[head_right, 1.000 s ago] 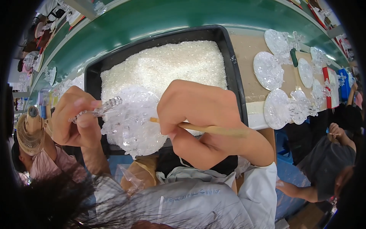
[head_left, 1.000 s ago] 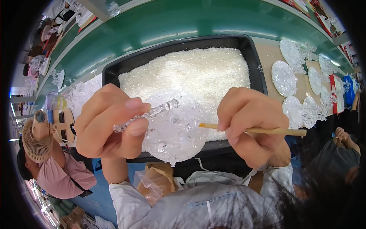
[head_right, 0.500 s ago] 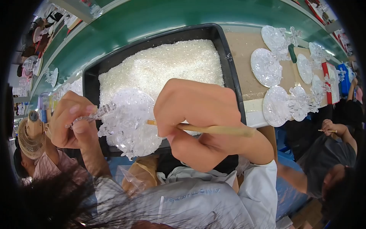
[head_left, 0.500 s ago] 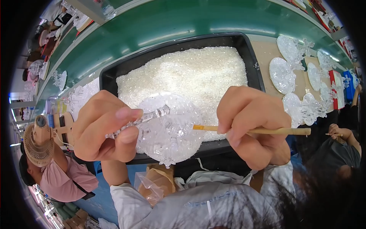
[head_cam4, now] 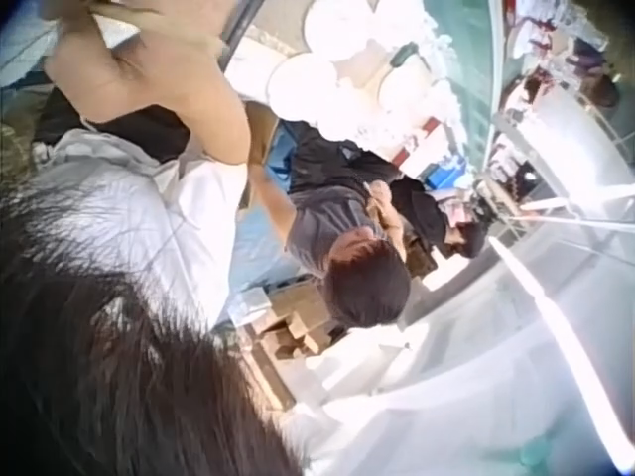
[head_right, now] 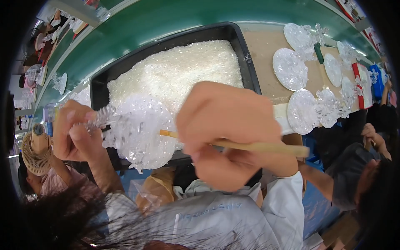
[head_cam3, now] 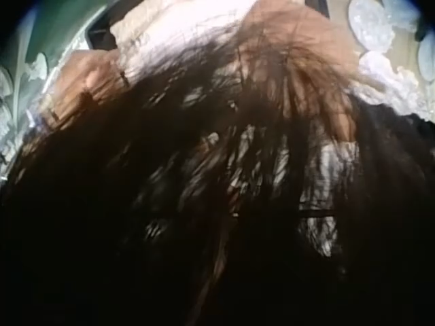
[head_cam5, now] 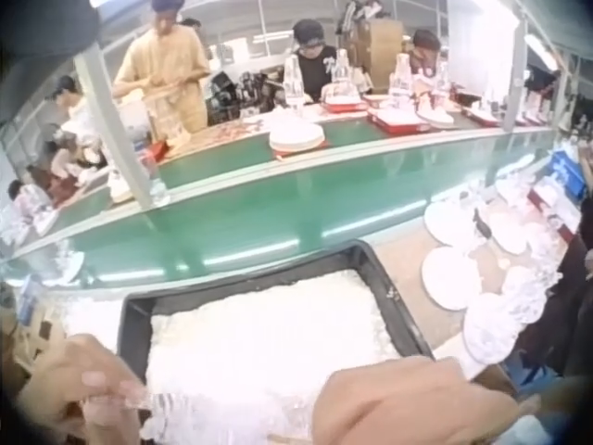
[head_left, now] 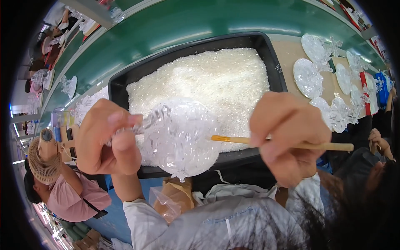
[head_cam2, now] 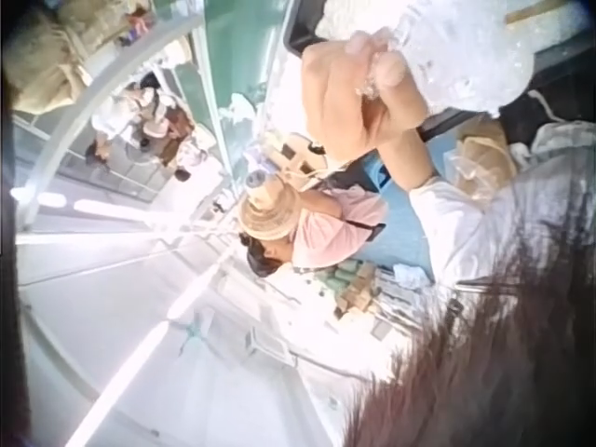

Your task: Applying glue and decorative particles to crystal-like ornament pieces on an assembly line.

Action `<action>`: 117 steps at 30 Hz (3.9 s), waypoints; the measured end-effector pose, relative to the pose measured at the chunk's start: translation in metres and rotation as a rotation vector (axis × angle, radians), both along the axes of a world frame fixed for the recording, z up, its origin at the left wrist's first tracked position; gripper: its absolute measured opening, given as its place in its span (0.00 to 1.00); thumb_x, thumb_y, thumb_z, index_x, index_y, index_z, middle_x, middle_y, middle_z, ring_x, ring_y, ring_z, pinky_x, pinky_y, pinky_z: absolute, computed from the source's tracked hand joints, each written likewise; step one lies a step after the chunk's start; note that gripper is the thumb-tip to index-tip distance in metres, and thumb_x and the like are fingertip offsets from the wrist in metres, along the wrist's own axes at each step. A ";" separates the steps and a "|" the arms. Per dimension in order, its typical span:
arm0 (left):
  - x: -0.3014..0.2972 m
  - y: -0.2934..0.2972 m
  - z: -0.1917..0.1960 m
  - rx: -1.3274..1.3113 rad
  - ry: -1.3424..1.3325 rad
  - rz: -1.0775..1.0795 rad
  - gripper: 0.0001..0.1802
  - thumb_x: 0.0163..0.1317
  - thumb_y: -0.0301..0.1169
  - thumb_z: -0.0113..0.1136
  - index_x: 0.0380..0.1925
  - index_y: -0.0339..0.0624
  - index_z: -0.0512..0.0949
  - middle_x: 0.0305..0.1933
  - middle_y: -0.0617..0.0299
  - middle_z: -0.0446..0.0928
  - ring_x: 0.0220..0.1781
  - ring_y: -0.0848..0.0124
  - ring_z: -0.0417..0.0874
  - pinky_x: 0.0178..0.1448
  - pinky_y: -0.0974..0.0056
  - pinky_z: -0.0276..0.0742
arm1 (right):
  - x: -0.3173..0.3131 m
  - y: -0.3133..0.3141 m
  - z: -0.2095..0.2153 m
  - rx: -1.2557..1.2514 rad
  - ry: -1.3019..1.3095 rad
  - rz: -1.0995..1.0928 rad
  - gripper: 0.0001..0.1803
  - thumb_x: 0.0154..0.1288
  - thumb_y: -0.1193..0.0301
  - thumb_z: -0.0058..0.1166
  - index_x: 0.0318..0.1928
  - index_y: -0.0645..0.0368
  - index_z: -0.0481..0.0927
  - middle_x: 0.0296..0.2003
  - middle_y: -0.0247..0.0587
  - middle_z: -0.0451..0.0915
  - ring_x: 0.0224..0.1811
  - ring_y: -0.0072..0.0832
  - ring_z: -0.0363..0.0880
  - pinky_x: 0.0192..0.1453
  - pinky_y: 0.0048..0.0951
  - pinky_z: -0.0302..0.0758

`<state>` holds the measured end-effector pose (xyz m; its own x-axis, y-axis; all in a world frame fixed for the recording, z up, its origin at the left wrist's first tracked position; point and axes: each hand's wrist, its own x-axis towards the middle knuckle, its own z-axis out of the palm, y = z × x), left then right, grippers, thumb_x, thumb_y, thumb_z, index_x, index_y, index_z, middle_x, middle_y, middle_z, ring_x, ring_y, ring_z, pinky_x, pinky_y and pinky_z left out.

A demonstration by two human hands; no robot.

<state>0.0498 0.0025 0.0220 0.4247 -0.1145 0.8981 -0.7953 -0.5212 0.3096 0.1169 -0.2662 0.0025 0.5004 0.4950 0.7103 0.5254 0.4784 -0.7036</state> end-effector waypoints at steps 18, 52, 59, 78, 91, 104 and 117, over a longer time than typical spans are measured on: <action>-0.028 -0.027 0.034 0.517 0.261 0.486 0.12 0.60 0.18 0.61 0.44 0.28 0.76 0.24 0.52 0.77 0.22 0.66 0.78 0.27 0.68 0.72 | -0.053 0.026 -0.037 -0.105 -0.269 -0.423 0.12 0.54 0.82 0.62 0.39 0.66 0.75 0.38 0.58 0.81 0.27 0.42 0.84 0.27 0.33 0.82; -0.033 -0.031 0.022 0.399 0.304 0.542 0.14 0.70 0.29 0.55 0.44 0.24 0.76 0.31 0.46 0.79 0.28 0.60 0.83 0.34 0.64 0.80 | -0.055 0.013 -0.038 -0.046 -0.266 -0.329 0.14 0.59 0.71 0.68 0.36 0.65 0.76 0.33 0.54 0.82 0.26 0.42 0.85 0.29 0.32 0.83; -0.020 -0.026 0.019 0.348 0.155 0.394 0.14 0.52 0.12 0.61 0.40 0.15 0.77 0.28 0.44 0.80 0.19 0.67 0.75 0.20 0.69 0.66 | -0.052 0.012 -0.040 -0.008 -0.260 -0.251 0.15 0.56 0.73 0.70 0.37 0.65 0.76 0.33 0.55 0.82 0.25 0.43 0.84 0.26 0.33 0.82; -0.024 -0.019 0.006 0.249 0.175 0.358 0.12 0.56 0.15 0.58 0.41 0.17 0.77 0.25 0.44 0.79 0.20 0.65 0.76 0.22 0.68 0.68 | -0.057 0.012 -0.050 0.130 -0.236 -0.374 0.16 0.57 0.70 0.70 0.37 0.66 0.77 0.31 0.54 0.82 0.25 0.42 0.83 0.25 0.33 0.82; -0.021 -0.030 0.001 0.000 0.156 0.682 0.13 0.64 0.25 0.58 0.40 0.19 0.80 0.23 0.48 0.79 0.20 0.69 0.74 0.26 0.70 0.67 | -0.051 0.000 -0.049 0.135 -0.279 -0.295 0.18 0.59 0.68 0.70 0.38 0.66 0.75 0.32 0.56 0.81 0.25 0.40 0.82 0.25 0.33 0.82; -0.003 -0.030 0.003 0.051 0.116 0.558 0.13 0.52 0.18 0.71 0.39 0.32 0.86 0.20 0.63 0.74 0.17 0.79 0.62 0.20 0.73 0.51 | -0.072 0.027 -0.052 0.385 -0.249 -0.340 0.09 0.57 0.80 0.63 0.37 0.69 0.77 0.38 0.61 0.79 0.24 0.38 0.81 0.23 0.31 0.82; 0.004 -0.025 -0.002 0.087 0.065 0.597 0.08 0.63 0.24 0.66 0.42 0.37 0.86 0.33 0.63 0.81 0.21 0.86 0.66 0.21 0.79 0.53 | -0.078 0.062 -0.024 -0.093 -0.280 -0.263 0.11 0.50 0.80 0.63 0.35 0.70 0.78 0.31 0.52 0.78 0.22 0.37 0.80 0.24 0.31 0.81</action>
